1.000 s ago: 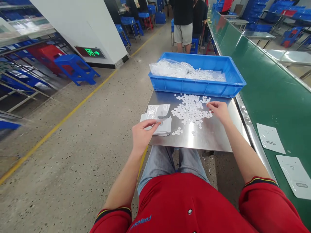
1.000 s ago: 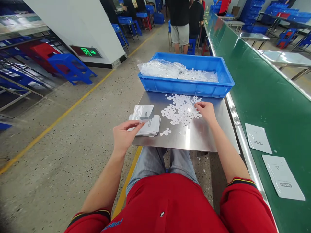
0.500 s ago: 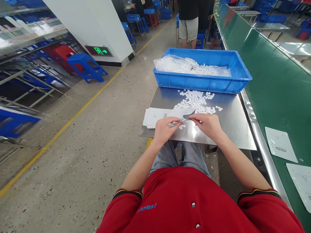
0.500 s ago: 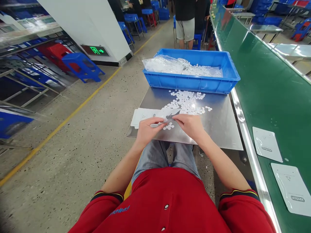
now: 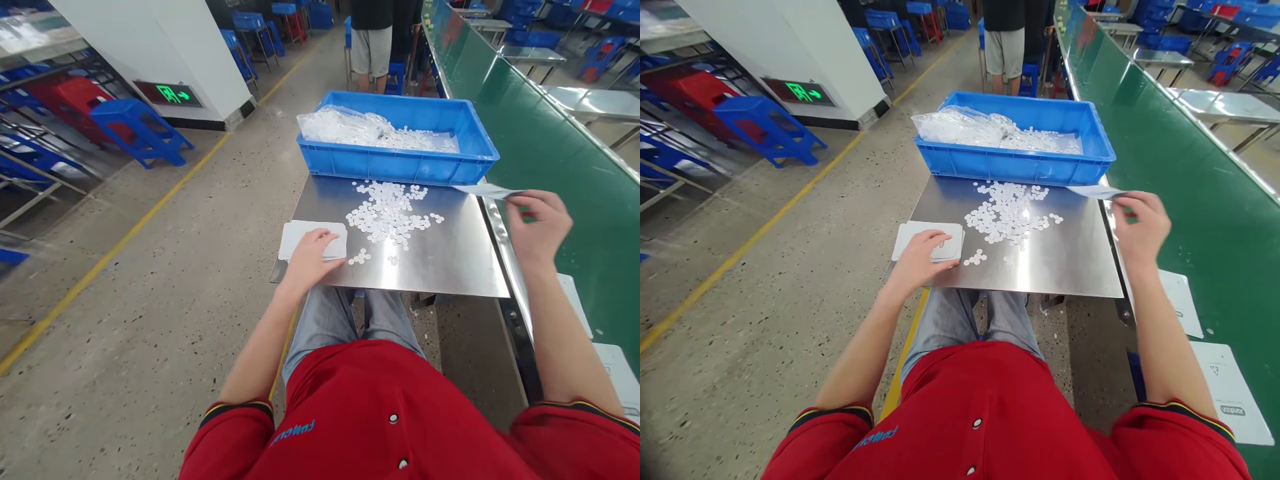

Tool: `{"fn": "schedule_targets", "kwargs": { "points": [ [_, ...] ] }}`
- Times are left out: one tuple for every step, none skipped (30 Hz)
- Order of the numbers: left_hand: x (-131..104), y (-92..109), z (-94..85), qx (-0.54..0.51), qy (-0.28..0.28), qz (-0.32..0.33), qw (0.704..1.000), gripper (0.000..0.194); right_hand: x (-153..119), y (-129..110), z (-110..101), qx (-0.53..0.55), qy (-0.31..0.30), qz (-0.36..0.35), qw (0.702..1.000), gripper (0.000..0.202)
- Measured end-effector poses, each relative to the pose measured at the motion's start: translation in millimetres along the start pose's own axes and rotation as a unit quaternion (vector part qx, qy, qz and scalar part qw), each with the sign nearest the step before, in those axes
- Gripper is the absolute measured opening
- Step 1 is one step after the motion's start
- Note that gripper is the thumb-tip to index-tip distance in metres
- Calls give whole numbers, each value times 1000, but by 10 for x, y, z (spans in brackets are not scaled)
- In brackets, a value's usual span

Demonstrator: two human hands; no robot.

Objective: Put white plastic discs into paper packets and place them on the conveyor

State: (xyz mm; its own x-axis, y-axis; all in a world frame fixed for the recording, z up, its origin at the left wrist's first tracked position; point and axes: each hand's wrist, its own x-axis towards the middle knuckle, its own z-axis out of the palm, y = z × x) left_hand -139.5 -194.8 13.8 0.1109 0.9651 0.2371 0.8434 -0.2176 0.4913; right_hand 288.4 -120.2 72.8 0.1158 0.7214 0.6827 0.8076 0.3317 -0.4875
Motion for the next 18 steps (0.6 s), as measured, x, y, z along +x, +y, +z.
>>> {"fn": "schedule_targets", "kwargs": {
  "points": [
    [-40, -114, -15, 34, -24, -10, 999, 46, 4, 265, -132, -48, 3, 33, 998, 24],
    [-82, -211, -23, 57, -42, -12, 997, 39, -21, 517, -248, -99, -6, 72, 993, 25],
    [-123, -285, -25, 74, -48, -11, 996, 35, -69, 746, -344, -146, -31, 117, 982, 26],
    [-161, -334, -23, 86, -49, -8, 995, 32, -130, 942, -416, -188, -62, 164, 966, 27],
    [-192, -359, -18, 95, -45, -2, 994, 31, -191, 1097, -460, -225, -90, 208, 948, 30],
    [-215, -365, -12, 104, -40, 4, 994, 32, -244, 1205, -478, -256, -111, 244, 929, 34],
    [-231, -357, -6, 114, -38, 12, 993, 33, -280, 1260, -466, -280, -123, 267, 914, 38],
    [-240, -342, 2, 123, -39, 21, 991, 34, -293, 1261, -424, -297, -126, 276, 905, 39],
    [-245, -324, 11, 132, -40, 30, 990, 35, -285, 1208, -351, -308, -124, 270, 904, 37],
    [-248, -308, 22, 140, -40, 38, 989, 36, -257, 1105, -244, -310, -128, 254, 907, 34],
    [-252, -295, 37, 144, -37, 43, 988, 36, -215, 962, -104, -301, -148, 233, 913, 30],
    [-257, -286, 56, 147, -32, 47, 988, 36, -165, 787, 67, -282, -180, 208, 919, 27],
    [-265, -280, 78, 147, -24, 48, 988, 36, -115, 595, 265, -255, -220, 181, 924, 26],
    [-277, -276, 101, 146, -15, 48, 988, 35, -70, 399, 481, -224, -260, 155, 927, 25],
    [-291, -273, 124, 143, -4, 48, 989, 34, -33, 211, 706, -193, -291, 133, 928, 24],
    [-307, -269, 145, 137, 7, 47, 989, 33, -3, 41, 930, -165, -316, 114, 927, 25],
    [-323, -265, 163, 129, 18, 47, 990, 33, 18, -104, 1142, -144, -329, 103, 927, 26],
    [-338, -260, 176, 118, 26, 47, 991, 32, 33, -219, 1334, -132, -335, 98, 928, 26]
  ]
}}
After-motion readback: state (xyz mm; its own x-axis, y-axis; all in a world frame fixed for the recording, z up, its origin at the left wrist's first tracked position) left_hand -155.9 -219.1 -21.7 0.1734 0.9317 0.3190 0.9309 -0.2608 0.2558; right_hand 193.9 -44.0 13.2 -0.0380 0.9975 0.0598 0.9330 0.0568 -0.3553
